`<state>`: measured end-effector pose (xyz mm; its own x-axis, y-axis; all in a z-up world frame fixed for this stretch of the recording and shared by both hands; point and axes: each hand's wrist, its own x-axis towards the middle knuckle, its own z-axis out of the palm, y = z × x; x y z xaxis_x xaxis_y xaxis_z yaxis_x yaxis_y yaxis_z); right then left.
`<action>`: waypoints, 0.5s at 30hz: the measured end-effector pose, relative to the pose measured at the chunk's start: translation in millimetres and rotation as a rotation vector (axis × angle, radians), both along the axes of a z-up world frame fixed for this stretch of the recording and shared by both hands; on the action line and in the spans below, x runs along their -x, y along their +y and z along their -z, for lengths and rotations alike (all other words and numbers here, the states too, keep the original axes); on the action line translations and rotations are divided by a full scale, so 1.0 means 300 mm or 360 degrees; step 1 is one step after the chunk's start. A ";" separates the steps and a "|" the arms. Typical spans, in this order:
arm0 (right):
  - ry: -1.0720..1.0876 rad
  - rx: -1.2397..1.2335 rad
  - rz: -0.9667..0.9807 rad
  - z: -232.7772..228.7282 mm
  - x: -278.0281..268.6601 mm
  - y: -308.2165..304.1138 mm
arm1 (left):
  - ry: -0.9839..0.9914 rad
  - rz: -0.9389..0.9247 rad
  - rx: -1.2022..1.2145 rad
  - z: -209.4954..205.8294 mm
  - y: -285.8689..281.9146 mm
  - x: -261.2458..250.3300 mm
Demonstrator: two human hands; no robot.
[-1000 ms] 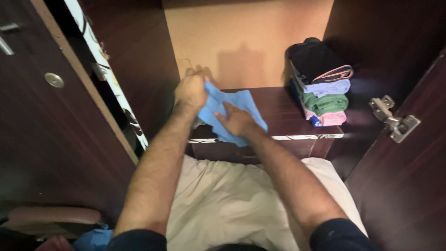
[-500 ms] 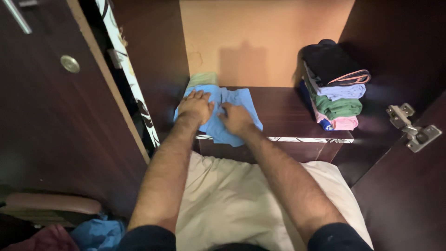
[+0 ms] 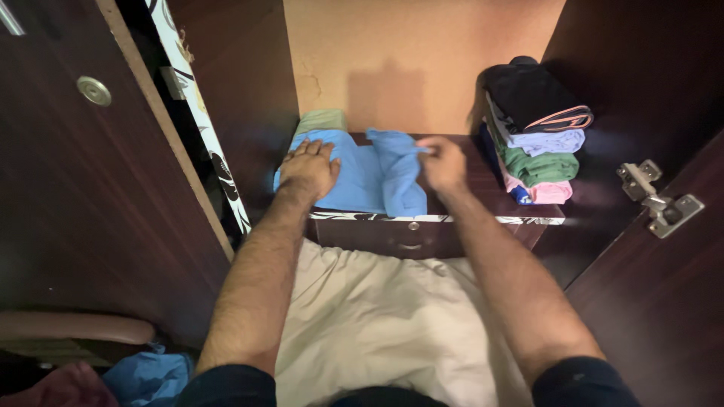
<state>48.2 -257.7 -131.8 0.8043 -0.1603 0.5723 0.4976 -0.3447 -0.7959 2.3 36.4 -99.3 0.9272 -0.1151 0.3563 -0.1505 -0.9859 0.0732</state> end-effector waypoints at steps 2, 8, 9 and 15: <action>0.0191 -0.0118 -0.0045 0.022 -0.023 -0.114 | 0.0053 -0.0022 0.0040 -0.011 0.001 -0.002; 0.0377 -0.0179 0.0127 0.068 -0.016 -0.325 | 0.0012 -0.0027 0.0016 -0.003 -0.002 -0.002; 0.0272 -0.0179 0.0064 0.057 -0.015 -0.307 | 0.0010 -0.0032 0.0017 -0.004 -0.001 -0.002; -0.0380 0.0804 0.0194 -0.109 0.122 -0.087 | 0.0021 -0.0017 -0.0031 0.006 -0.001 -0.014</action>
<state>11.6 -283.7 -99.2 0.6361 0.0971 0.7655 0.5764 -0.7193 -0.3878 6.3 36.2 -101.1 0.9331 -0.1121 0.3418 -0.1393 -0.9887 0.0561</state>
